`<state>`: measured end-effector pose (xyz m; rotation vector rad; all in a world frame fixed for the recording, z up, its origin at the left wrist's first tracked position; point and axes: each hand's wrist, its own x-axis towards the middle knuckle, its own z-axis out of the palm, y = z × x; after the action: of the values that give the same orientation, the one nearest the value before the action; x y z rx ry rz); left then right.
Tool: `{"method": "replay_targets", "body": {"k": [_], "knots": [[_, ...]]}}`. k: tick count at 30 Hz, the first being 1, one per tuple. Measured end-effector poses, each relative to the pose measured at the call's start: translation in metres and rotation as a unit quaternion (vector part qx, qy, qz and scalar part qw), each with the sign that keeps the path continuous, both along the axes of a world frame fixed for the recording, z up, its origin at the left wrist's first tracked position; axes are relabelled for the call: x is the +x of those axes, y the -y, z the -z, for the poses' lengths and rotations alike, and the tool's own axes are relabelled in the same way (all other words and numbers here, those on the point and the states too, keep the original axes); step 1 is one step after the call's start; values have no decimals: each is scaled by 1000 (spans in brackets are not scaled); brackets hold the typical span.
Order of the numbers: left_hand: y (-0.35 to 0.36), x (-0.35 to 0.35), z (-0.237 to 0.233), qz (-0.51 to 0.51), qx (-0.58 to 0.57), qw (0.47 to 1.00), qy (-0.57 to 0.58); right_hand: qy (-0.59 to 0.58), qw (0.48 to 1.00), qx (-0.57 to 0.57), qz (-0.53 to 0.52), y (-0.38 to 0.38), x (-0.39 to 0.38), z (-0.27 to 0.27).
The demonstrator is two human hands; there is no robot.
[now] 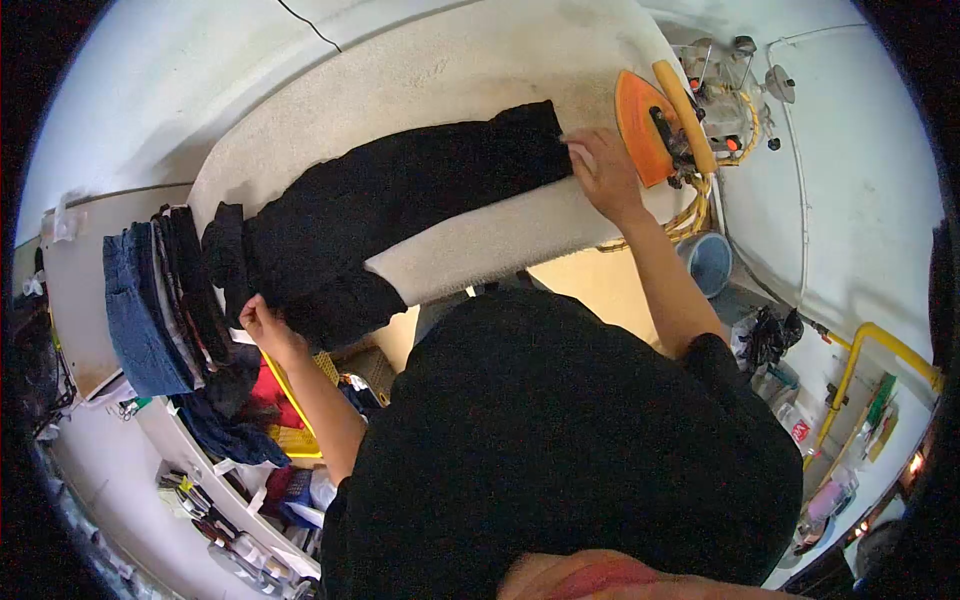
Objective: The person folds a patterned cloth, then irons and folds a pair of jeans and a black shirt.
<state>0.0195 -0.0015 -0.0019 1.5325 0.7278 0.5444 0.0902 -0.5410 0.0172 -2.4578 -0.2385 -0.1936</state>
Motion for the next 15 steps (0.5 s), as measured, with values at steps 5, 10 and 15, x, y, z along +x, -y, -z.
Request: {"method": "replay_targets", "body": {"k": [5, 10, 15], "knots": [[-9, 1, 5, 25, 32, 999, 20, 82, 996, -37, -11, -36, 26, 10], [-20, -3, 14, -3, 32, 999, -14, -29, 998, -47, -5, -14, 43, 31], [-26, -4, 24, 12, 31, 998, -46, 24, 991, -69, 112, 15, 45, 18]]}}
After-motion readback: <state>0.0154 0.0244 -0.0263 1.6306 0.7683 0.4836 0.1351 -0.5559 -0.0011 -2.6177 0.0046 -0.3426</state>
